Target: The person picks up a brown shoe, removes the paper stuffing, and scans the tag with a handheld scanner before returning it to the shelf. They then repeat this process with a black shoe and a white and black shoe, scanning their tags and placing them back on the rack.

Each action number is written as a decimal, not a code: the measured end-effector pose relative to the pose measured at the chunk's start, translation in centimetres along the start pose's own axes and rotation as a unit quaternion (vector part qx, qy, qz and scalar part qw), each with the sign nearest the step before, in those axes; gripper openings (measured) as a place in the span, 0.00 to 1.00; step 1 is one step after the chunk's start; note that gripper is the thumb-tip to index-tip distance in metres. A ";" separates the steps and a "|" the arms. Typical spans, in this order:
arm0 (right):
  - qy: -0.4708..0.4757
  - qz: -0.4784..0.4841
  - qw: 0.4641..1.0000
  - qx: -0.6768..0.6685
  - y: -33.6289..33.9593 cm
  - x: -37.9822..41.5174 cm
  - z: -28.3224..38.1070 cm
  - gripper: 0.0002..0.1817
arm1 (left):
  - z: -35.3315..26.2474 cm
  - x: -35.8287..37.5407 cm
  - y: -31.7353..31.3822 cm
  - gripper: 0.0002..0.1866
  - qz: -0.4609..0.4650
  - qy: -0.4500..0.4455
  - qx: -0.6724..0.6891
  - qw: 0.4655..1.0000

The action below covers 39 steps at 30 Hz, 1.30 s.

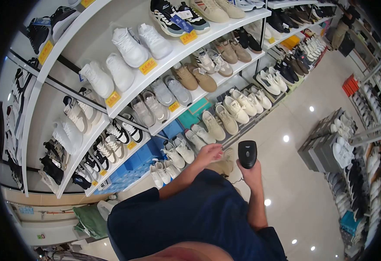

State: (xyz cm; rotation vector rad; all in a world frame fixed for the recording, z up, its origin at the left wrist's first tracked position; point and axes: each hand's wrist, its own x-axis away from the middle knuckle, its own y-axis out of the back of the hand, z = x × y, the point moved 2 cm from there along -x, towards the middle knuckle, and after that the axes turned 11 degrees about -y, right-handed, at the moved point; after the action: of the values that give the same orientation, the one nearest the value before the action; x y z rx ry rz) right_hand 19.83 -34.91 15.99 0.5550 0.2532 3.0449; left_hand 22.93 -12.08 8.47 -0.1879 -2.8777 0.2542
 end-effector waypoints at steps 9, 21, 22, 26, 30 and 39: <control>-0.002 0.037 0.997 0.067 1.5 -10.8 6.9 0.13 | -9.3 -15.2 2.5 0.23 -0.083 -0.029 0.171 0.981; 0.034 0.056 0.997 0.035 -0.5 -23.1 14.4 0.09 | -25.9 -31.0 3.7 0.26 -0.086 -0.140 0.388 0.907; 0.019 0.080 0.996 0.046 -0.9 -24.0 14.5 0.10 | -26.6 -32.1 3.9 0.26 -0.093 -0.143 0.389 0.905; 0.089 0.130 0.986 0.046 -1.7 -26.5 16.2 0.10 | -29.7 -35.8 4.1 0.27 -0.126 -0.176 0.430 0.877; 0.006 0.172 0.984 0.055 -0.2 -29.7 16.3 0.09 | -31.5 -39.4 3.7 0.28 -0.213 -0.180 0.447 0.850; 0.067 0.231 0.970 0.029 4.8 -41.0 17.6 0.10 | -32.2 -45.7 2.0 0.22 -0.398 -0.186 0.353 0.826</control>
State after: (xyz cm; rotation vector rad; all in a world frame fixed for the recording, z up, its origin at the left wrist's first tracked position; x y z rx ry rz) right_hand 64.35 -39.61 18.79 0.4662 0.2466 3.5456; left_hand 75.26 -11.93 28.25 1.2741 -2.6563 1.2227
